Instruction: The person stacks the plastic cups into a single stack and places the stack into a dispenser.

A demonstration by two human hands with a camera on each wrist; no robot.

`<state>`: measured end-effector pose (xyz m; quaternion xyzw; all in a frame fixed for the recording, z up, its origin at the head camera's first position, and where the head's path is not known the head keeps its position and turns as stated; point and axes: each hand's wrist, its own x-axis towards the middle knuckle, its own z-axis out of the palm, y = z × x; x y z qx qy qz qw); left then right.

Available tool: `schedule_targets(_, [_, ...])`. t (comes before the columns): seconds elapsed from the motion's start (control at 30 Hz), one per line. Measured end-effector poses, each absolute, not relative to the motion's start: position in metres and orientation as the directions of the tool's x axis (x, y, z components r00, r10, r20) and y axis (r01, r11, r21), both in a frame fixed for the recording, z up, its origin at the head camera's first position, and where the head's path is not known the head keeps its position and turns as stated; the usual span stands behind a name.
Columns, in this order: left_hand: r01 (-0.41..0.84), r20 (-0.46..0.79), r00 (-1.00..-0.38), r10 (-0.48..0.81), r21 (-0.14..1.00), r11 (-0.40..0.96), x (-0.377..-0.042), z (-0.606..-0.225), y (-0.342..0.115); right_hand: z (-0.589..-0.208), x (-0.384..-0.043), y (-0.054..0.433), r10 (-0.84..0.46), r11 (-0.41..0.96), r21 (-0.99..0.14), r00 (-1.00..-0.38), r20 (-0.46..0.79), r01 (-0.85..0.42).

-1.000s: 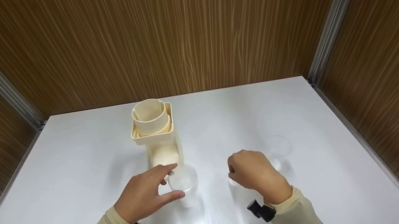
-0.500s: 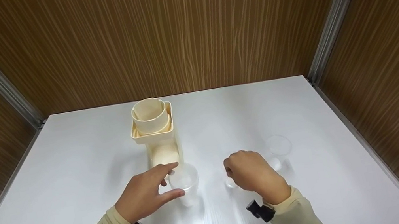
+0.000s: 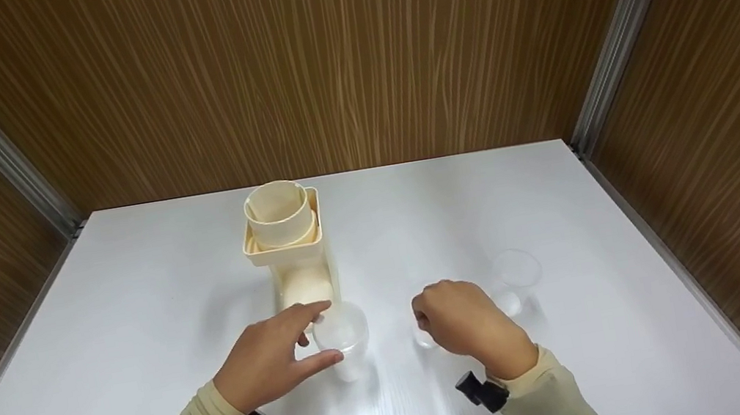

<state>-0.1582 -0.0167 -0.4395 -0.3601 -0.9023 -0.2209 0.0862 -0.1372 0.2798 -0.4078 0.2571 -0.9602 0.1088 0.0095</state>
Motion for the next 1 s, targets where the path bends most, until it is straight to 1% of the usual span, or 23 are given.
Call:
schedule_targets(0.23, [0.669, 0.285, -0.743, 0.606, 0.354, 0.654, -0.1574, -0.4389, -0.0154, -0.4076, -0.1383, 0.2796, -0.496, 0.842, -0.211, -0.866, 0.060, -0.497])
schedule_targets(0.6, [0.673, 0.288, -0.739, 0.608, 0.350, 0.652, -0.1585, -0.4387, -0.0155, -0.4056, -0.1385, 0.2785, -0.502, 0.839, -0.211, -0.863, 0.051, -0.501])
schedule_targets(0.83, [0.692, 0.322, -0.722, 0.612, 0.336, 0.639, -0.1572, -0.4413, -0.0165, -0.4049, -0.1367, 0.2777, -0.494, 0.846, -0.205, -0.869, 0.043, -0.491])
schedule_targets(1.0, [0.690, 0.319, -0.723, 0.612, 0.338, 0.640, -0.1578, -0.4416, -0.0160, -0.4059, -0.1361, 0.2776, -0.494, 0.846, -0.207, -0.868, 0.043, -0.491])
